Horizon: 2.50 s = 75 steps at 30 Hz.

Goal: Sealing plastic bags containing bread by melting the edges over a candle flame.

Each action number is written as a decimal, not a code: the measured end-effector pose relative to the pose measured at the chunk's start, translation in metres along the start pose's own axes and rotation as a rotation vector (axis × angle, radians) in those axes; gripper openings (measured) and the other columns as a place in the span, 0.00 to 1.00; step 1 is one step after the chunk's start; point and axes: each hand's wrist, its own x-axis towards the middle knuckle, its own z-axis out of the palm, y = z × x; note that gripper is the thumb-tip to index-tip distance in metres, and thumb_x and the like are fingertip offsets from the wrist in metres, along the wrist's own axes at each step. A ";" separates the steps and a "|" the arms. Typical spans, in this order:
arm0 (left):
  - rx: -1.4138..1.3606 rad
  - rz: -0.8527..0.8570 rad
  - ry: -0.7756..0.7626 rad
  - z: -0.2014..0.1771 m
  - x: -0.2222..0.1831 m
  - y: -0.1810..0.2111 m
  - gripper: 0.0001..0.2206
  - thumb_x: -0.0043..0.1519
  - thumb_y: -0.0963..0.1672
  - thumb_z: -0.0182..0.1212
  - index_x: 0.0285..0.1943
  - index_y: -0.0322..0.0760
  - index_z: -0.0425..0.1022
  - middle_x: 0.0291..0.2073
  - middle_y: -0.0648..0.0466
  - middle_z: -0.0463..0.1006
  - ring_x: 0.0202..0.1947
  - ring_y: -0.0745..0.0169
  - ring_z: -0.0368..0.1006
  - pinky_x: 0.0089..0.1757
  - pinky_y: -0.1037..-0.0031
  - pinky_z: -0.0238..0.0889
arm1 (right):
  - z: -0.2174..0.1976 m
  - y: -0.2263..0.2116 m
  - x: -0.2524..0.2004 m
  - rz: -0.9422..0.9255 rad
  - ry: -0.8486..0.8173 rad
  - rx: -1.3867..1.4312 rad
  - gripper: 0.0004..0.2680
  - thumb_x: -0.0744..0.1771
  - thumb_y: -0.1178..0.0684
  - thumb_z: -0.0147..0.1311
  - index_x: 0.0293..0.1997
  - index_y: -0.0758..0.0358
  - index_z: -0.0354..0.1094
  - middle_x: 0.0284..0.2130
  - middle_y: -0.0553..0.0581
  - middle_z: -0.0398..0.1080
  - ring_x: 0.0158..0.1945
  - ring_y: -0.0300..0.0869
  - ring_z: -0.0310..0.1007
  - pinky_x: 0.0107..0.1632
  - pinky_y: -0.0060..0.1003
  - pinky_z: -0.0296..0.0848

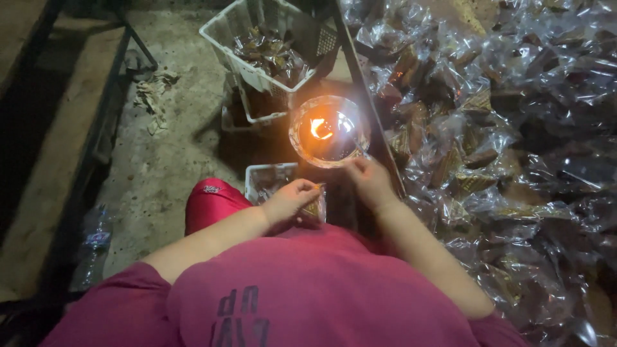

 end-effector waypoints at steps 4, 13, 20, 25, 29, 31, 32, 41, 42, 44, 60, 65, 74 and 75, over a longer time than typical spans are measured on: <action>0.021 -0.034 0.173 -0.025 0.013 -0.019 0.32 0.65 0.49 0.66 0.74 0.35 0.55 0.62 0.34 0.68 0.52 0.45 0.76 0.44 0.64 0.76 | -0.051 0.015 0.013 -0.167 0.437 -0.213 0.10 0.67 0.46 0.60 0.48 0.59 0.75 0.37 0.60 0.75 0.46 0.49 0.76 0.50 0.43 0.73; 0.067 -0.067 0.118 -0.025 -0.005 -0.011 0.29 0.67 0.49 0.63 0.76 0.38 0.60 0.70 0.41 0.64 0.65 0.41 0.66 0.56 0.60 0.69 | -0.081 0.014 0.008 0.332 0.187 -0.358 0.22 0.72 0.40 0.43 0.76 0.54 0.51 0.63 0.69 0.66 0.66 0.59 0.65 0.65 0.55 0.64; 0.122 -0.040 0.102 -0.048 0.031 -0.043 0.27 0.67 0.52 0.61 0.74 0.42 0.65 0.63 0.45 0.74 0.57 0.55 0.72 0.55 0.64 0.69 | -0.083 -0.020 -0.010 0.250 0.117 -0.485 0.21 0.72 0.53 0.39 0.77 0.35 0.47 0.64 0.67 0.66 0.68 0.62 0.62 0.70 0.56 0.60; 0.147 -0.055 0.108 -0.048 0.039 -0.051 0.26 0.67 0.52 0.60 0.73 0.45 0.66 0.62 0.47 0.75 0.56 0.55 0.73 0.53 0.67 0.71 | -0.085 0.037 0.032 0.151 0.139 -0.414 0.19 0.72 0.32 0.39 0.66 0.43 0.68 0.60 0.60 0.70 0.63 0.62 0.66 0.67 0.56 0.62; 0.149 -0.039 0.105 -0.053 0.054 -0.066 0.25 0.67 0.52 0.60 0.73 0.45 0.67 0.61 0.47 0.77 0.55 0.56 0.74 0.52 0.69 0.71 | -0.081 0.050 0.043 0.174 0.150 -0.420 0.19 0.70 0.29 0.42 0.65 0.37 0.70 0.58 0.53 0.72 0.61 0.60 0.68 0.65 0.55 0.64; 0.173 -0.047 0.105 -0.044 0.032 -0.047 0.25 0.67 0.52 0.59 0.73 0.45 0.66 0.61 0.47 0.76 0.55 0.55 0.74 0.53 0.66 0.70 | -0.077 0.085 0.055 0.122 0.240 -0.392 0.16 0.70 0.32 0.48 0.59 0.43 0.74 0.53 0.56 0.75 0.59 0.59 0.70 0.63 0.53 0.67; 0.196 -0.051 0.108 -0.041 0.021 -0.037 0.26 0.67 0.52 0.58 0.74 0.45 0.65 0.62 0.46 0.76 0.55 0.54 0.75 0.54 0.64 0.70 | -0.075 0.100 0.063 0.064 0.330 -0.365 0.14 0.70 0.36 0.54 0.53 0.49 0.78 0.47 0.58 0.78 0.56 0.57 0.73 0.60 0.51 0.70; 0.117 -0.054 0.122 -0.062 0.059 -0.065 0.22 0.67 0.49 0.60 0.71 0.46 0.67 0.56 0.50 0.79 0.47 0.60 0.77 0.43 0.75 0.74 | -0.077 0.112 0.080 0.289 0.244 -0.473 0.20 0.68 0.30 0.51 0.59 0.50 0.74 0.52 0.55 0.75 0.60 0.55 0.71 0.62 0.50 0.69; 0.118 -0.050 0.121 -0.062 0.059 -0.066 0.22 0.67 0.49 0.60 0.71 0.46 0.67 0.56 0.50 0.79 0.47 0.60 0.77 0.43 0.75 0.74 | -0.078 0.111 0.079 0.286 0.247 -0.473 0.20 0.68 0.30 0.51 0.59 0.50 0.74 0.52 0.55 0.75 0.60 0.55 0.71 0.62 0.50 0.69; 0.092 -0.077 0.143 -0.060 0.058 -0.068 0.23 0.67 0.49 0.60 0.71 0.45 0.67 0.56 0.50 0.79 0.45 0.62 0.77 0.41 0.79 0.74 | -0.081 0.110 0.075 0.265 0.309 -0.458 0.18 0.65 0.30 0.59 0.48 0.51 0.77 0.50 0.60 0.71 0.57 0.62 0.72 0.61 0.53 0.70; -0.217 0.157 0.011 -0.008 -0.003 0.003 0.43 0.57 0.37 0.71 0.79 0.46 0.46 0.75 0.34 0.41 0.60 0.34 0.68 0.47 0.51 0.76 | 0.035 -0.075 -0.047 -0.488 -0.015 0.364 0.10 0.61 0.54 0.69 0.39 0.66 0.73 0.34 0.62 0.72 0.41 0.47 0.72 0.42 0.43 0.72; 0.128 0.387 0.153 -0.040 0.050 -0.037 0.30 0.49 0.40 0.80 0.62 0.46 0.76 0.49 0.48 0.82 0.48 0.61 0.77 0.48 0.68 0.75 | 0.034 -0.034 -0.024 -0.065 -0.170 0.192 0.13 0.61 0.45 0.68 0.46 0.55 0.80 0.44 0.58 0.80 0.52 0.48 0.78 0.53 0.47 0.74; 0.284 0.402 0.262 -0.032 0.046 -0.026 0.33 0.47 0.48 0.83 0.63 0.59 0.74 0.45 0.54 0.84 0.42 0.66 0.79 0.43 0.72 0.77 | 0.013 -0.042 -0.024 -0.018 -0.179 0.612 0.31 0.60 0.53 0.73 0.68 0.56 0.56 0.55 0.63 0.68 0.54 0.44 0.72 0.60 0.40 0.74; 0.285 0.396 0.261 -0.033 0.042 -0.028 0.33 0.47 0.48 0.83 0.63 0.59 0.74 0.45 0.54 0.84 0.42 0.66 0.79 0.43 0.72 0.77 | 0.014 -0.034 -0.020 -0.013 -0.179 0.615 0.31 0.60 0.53 0.73 0.68 0.56 0.56 0.55 0.63 0.68 0.54 0.44 0.72 0.60 0.40 0.74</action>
